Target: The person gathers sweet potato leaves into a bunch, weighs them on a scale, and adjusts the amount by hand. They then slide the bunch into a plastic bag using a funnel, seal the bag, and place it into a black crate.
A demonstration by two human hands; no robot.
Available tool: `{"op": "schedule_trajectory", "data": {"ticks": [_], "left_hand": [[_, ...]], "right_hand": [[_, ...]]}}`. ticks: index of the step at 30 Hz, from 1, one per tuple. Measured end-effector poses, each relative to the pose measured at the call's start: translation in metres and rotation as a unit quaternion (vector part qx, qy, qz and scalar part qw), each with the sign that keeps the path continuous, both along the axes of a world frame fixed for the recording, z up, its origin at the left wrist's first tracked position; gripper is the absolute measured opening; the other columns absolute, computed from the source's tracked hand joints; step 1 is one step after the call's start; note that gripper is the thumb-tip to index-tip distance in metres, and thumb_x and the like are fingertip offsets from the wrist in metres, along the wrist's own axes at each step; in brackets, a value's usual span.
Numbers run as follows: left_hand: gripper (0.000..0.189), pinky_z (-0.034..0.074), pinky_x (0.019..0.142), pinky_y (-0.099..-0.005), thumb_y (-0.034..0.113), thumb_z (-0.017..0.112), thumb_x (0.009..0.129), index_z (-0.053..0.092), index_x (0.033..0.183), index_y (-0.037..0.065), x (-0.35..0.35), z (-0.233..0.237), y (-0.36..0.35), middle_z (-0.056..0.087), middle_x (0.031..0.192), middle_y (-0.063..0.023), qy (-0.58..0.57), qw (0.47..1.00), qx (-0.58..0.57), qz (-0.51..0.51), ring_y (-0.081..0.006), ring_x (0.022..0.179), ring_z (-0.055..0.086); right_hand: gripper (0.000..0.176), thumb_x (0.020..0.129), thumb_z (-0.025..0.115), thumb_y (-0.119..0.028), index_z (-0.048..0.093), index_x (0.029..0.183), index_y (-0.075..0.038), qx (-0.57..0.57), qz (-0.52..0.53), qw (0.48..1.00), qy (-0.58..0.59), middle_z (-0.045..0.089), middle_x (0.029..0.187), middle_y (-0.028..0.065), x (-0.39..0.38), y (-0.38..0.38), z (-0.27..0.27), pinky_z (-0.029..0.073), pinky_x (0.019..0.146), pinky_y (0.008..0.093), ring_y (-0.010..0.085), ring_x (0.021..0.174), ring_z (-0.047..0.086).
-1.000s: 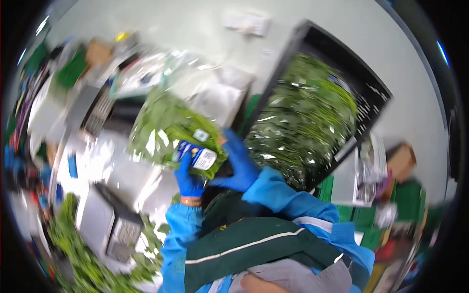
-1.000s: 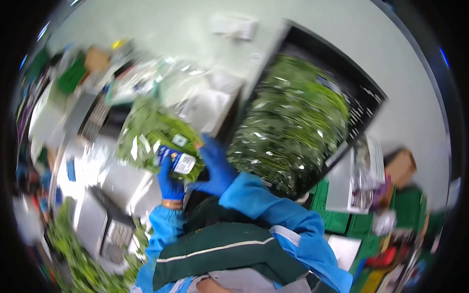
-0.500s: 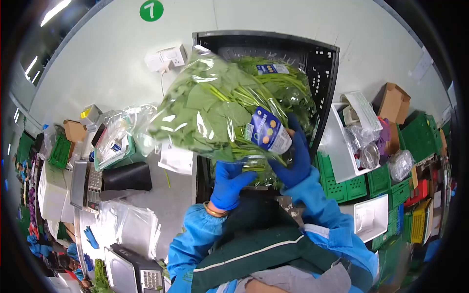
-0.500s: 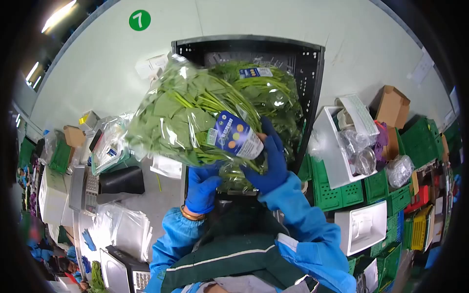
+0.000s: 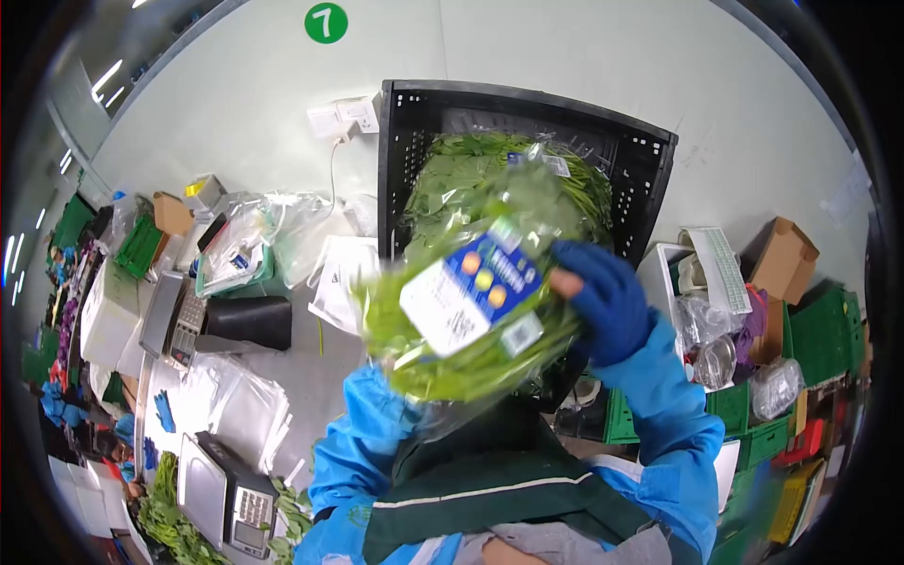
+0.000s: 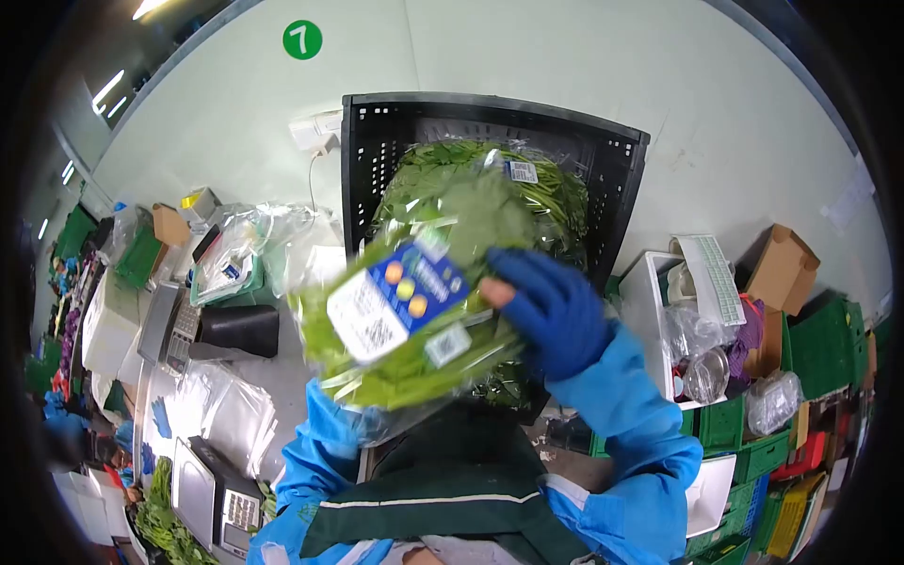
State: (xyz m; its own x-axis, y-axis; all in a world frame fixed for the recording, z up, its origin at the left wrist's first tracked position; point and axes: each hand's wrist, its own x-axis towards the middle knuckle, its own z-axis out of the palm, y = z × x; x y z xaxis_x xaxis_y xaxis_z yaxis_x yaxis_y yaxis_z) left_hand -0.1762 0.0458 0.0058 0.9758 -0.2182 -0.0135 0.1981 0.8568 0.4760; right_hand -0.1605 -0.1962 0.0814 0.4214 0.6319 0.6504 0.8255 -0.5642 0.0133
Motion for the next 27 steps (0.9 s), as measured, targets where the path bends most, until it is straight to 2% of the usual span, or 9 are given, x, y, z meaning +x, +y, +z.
{"op": "schedule_trajectory", "data": {"ticks": [3, 5, 9, 11, 13, 15, 19, 24, 27], "left_hand": [[0.047, 0.038, 0.094, -0.0400, 0.037, 0.042, 0.089, 0.040, 0.126, 0.009, 0.009, 0.010, 0.002, 0.044, 0.125, -0.0141, 0.001, 1.000, -0.013, 0.019, -0.0274, 0.109, 0.048], [0.047, 0.038, 0.093, -0.0396, 0.037, 0.041, 0.089, 0.038, 0.127, 0.009, 0.014, 0.003, 0.003, 0.044, 0.126, -0.0142, 0.000, 0.997, -0.069, -0.046, -0.0269, 0.108, 0.049], [0.050, 0.043, 0.088, -0.0354, 0.034, 0.044, 0.089, 0.034, 0.130, 0.007, 0.001, -0.057, 0.011, 0.043, 0.127, -0.0166, 0.014, 0.990, -0.106, -0.093, -0.0210, 0.107, 0.051], [0.046, 0.045, 0.084, -0.0327, 0.029, 0.045, 0.089, 0.036, 0.129, 0.007, -0.018, -0.088, 0.017, 0.048, 0.121, -0.0155, 0.067, 0.991, -0.106, -0.053, -0.0191, 0.099, 0.054], [0.044, 0.046, 0.081, -0.0324, 0.027, 0.047, 0.089, 0.039, 0.127, 0.007, -0.037, -0.120, 0.018, 0.051, 0.118, -0.0141, 0.095, 0.988, -0.121, -0.021, -0.0184, 0.093, 0.056], [0.040, 0.046, 0.077, -0.0310, 0.023, 0.049, 0.088, 0.044, 0.123, 0.007, -0.067, -0.148, 0.027, 0.055, 0.111, -0.0115, 0.126, 0.984, -0.124, 0.028, -0.0164, 0.086, 0.058], [0.032, 0.045, 0.073, -0.0281, 0.023, 0.047, 0.089, 0.049, 0.118, 0.012, -0.132, -0.181, 0.037, 0.058, 0.104, -0.0061, 0.185, 0.971, -0.080, 0.127, -0.0132, 0.079, 0.055], [0.032, 0.045, 0.075, -0.0297, 0.024, 0.048, 0.088, 0.049, 0.118, 0.013, -0.214, -0.182, 0.051, 0.058, 0.098, -0.0043, 0.304, 0.906, -0.054, 0.289, -0.0133, 0.081, 0.055], [0.034, 0.045, 0.078, -0.0319, 0.025, 0.051, 0.086, 0.050, 0.118, 0.014, -0.270, -0.185, 0.049, 0.058, 0.098, -0.0044, 0.302, 0.870, -0.041, 0.386, -0.0142, 0.082, 0.055]], "right_hand": [[0.065, 0.051, 0.066, -0.007, 0.051, 0.113, -0.014, 0.051, -0.056, 0.997, -0.021, 0.050, 0.119, 0.0090, 0.024, -0.005, 0.023, 0.039, 0.086, 0.0383, 0.0291, 0.103, 0.049], [0.062, 0.055, 0.067, -0.008, 0.050, 0.114, -0.013, 0.054, -0.119, 0.990, -0.049, 0.050, 0.119, 0.0076, 0.057, -0.007, 0.027, 0.039, 0.086, 0.0376, 0.0273, 0.104, 0.048], [0.056, 0.062, 0.068, -0.014, 0.050, 0.115, -0.011, 0.048, -0.152, 0.986, -0.040, 0.049, 0.121, 0.0079, 0.156, -0.009, -0.019, 0.039, 0.086, 0.0384, 0.0274, 0.106, 0.047], [0.053, 0.064, 0.066, -0.011, 0.051, 0.115, -0.010, -0.002, -0.242, 0.970, -0.024, 0.053, 0.114, 0.0105, 0.187, -0.002, -0.040, 0.037, 0.091, 0.0381, 0.0292, 0.107, 0.047], [0.053, 0.065, 0.066, -0.013, 0.052, 0.116, -0.009, 0.068, -0.193, 0.979, -0.021, 0.053, 0.115, 0.0118, 0.216, -0.016, -0.063, 0.036, 0.093, 0.0384, 0.0296, 0.107, 0.047], [0.052, 0.065, 0.066, -0.013, 0.052, 0.115, -0.005, 0.017, -0.186, 0.981, -0.051, 0.052, 0.116, 0.0153, 0.218, -0.026, -0.069, 0.035, 0.096, 0.0394, 0.0318, 0.109, 0.047], [0.047, 0.076, 0.061, -0.011, 0.046, 0.119, 0.000, 0.101, -0.092, 0.982, -0.128, 0.050, 0.119, 0.0169, 0.144, 0.023, -0.045, 0.036, 0.093, 0.0400, 0.0322, 0.108, 0.047], [0.031, 0.081, 0.055, -0.003, 0.051, 0.112, 0.001, 0.269, 0.100, 0.927, 0.242, 0.054, 0.112, 0.0131, 0.070, 0.130, -0.136, 0.040, 0.089, 0.0326, 0.0218, 0.104, 0.051], [0.022, 0.081, 0.055, 0.000, 0.056, 0.102, 0.000, 0.197, 0.234, 0.884, 0.353, 0.058, 0.105, 0.0118, 0.010, 0.197, -0.165, 0.042, 0.087, 0.0316, 0.0208, 0.098, 0.054]]}}
